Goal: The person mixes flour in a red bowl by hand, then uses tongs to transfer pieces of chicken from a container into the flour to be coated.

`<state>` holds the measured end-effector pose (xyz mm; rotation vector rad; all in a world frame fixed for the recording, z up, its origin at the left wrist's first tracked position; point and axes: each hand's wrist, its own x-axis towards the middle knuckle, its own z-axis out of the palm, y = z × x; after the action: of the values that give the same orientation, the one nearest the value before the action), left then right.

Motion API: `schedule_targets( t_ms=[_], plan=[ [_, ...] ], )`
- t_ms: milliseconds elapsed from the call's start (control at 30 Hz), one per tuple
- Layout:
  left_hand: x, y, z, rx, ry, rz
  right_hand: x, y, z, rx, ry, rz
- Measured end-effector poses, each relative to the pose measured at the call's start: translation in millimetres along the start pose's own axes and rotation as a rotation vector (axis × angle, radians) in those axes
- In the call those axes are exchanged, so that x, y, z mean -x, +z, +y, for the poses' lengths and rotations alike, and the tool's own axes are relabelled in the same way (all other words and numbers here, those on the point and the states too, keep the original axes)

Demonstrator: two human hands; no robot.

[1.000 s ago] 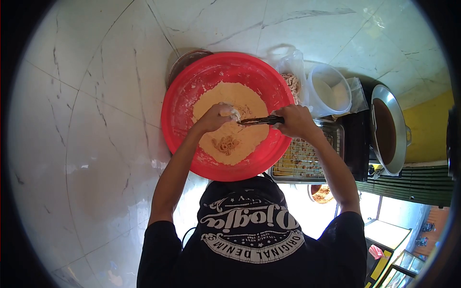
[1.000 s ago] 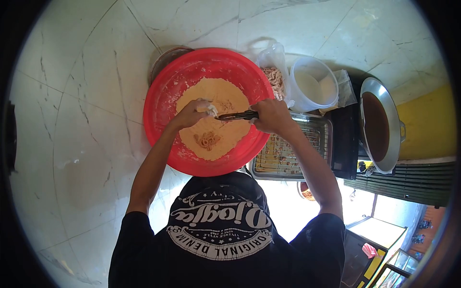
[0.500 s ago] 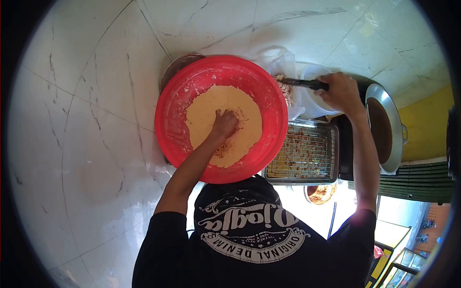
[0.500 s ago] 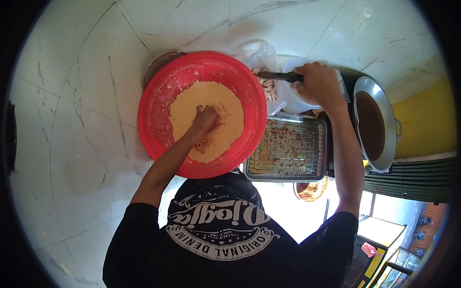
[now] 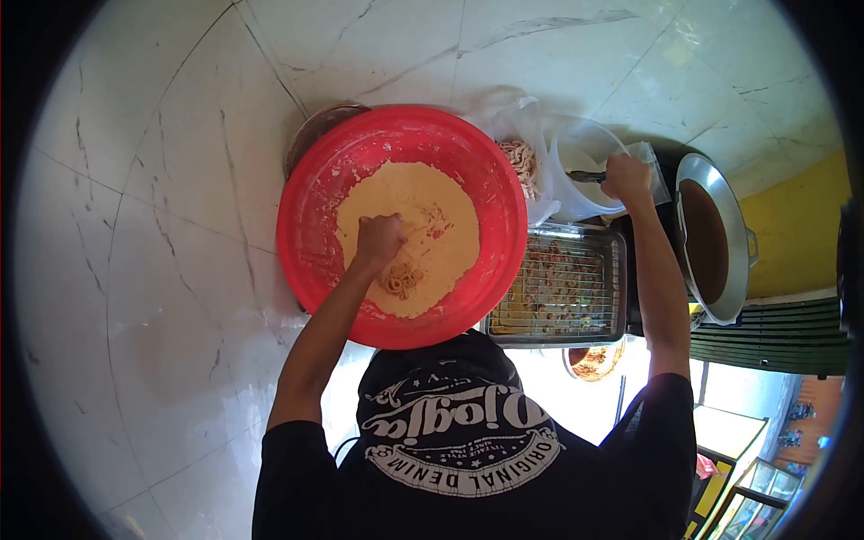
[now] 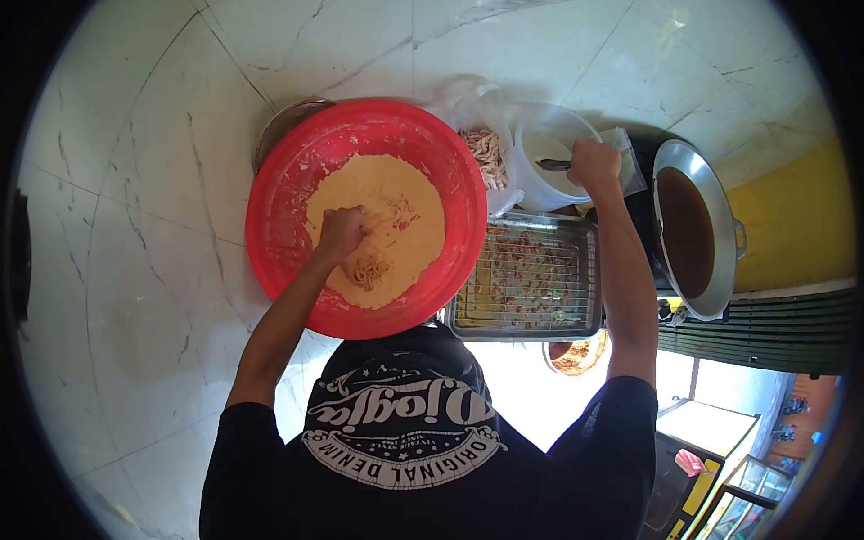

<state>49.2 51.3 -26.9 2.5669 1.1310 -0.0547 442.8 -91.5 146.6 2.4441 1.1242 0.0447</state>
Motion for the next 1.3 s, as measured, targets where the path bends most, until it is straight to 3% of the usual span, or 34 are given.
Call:
schedule_targets(
  t_ms=[200,467,567,733,867,1300],
  plan=[
    [12.7,2.2,-23.1,0.246,-0.103,-0.041,-13.8,21.9,-1.8,0.006,-0.095,-0.03],
    [20.5,6.9,-47.7,0.422,-0.152,-0.072,6.8,-40.5,19.4,-0.073,-0.047,0.005],
    [27.0,0.0,-50.0,0.449,-0.119,0.003,10.7,-56.4,29.8,-0.082,-0.036,0.036],
    [27.8,4.5,-59.5,0.396,-0.114,-0.064,8.3,-63.5,37.2,-0.079,-0.002,0.05],
    [28.0,8.5,-62.5,0.539,-0.092,-0.085,10.0,-59.7,32.3,-0.115,-0.04,0.062],
    [36.9,-5.2,-57.0,0.459,-0.114,-0.12,-11.2,3.6,4.9,0.025,-0.014,-0.131]
  ],
)
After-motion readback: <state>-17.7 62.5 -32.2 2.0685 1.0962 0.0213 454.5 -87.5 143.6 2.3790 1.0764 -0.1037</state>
